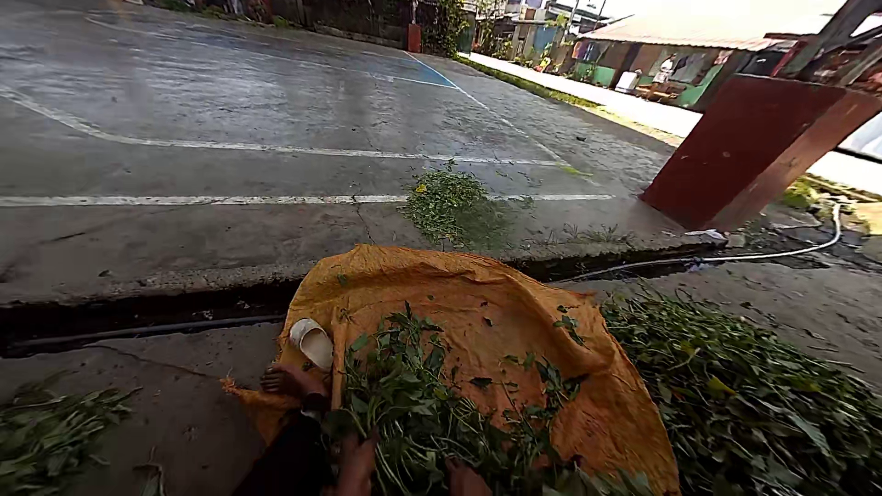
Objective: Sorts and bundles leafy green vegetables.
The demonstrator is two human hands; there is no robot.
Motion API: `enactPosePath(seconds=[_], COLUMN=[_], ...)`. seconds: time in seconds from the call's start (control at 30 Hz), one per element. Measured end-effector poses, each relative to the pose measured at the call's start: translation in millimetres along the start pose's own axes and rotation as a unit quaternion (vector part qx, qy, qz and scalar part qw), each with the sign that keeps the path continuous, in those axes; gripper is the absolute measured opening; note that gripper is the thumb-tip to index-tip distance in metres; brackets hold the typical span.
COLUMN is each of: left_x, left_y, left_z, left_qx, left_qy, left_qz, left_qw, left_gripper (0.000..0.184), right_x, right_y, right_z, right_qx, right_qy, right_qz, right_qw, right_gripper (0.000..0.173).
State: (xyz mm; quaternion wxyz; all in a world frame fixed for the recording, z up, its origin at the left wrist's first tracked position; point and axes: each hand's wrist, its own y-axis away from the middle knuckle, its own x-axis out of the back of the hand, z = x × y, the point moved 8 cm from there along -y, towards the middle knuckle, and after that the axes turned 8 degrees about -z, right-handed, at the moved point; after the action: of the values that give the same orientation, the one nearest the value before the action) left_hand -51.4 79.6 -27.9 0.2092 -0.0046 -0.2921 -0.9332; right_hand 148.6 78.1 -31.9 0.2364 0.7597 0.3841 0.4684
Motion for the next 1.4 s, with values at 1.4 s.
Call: enactPosePath(seconds=[1.4], left_x=[54.8], left_y=[-21.6], left_z=[-1.6], left_qx=[-0.006], left_qy=[0.259], left_qz=[0.092], left_qw=[0.961], left_gripper=[0.014], right_x=[-47.7], right_y=[-4.6], right_z=[-9.6], right_qx=[0.103], right_qy=[-0.05], right_qz=[0.062], right_qw=[0.991], right_gripper=[0.036])
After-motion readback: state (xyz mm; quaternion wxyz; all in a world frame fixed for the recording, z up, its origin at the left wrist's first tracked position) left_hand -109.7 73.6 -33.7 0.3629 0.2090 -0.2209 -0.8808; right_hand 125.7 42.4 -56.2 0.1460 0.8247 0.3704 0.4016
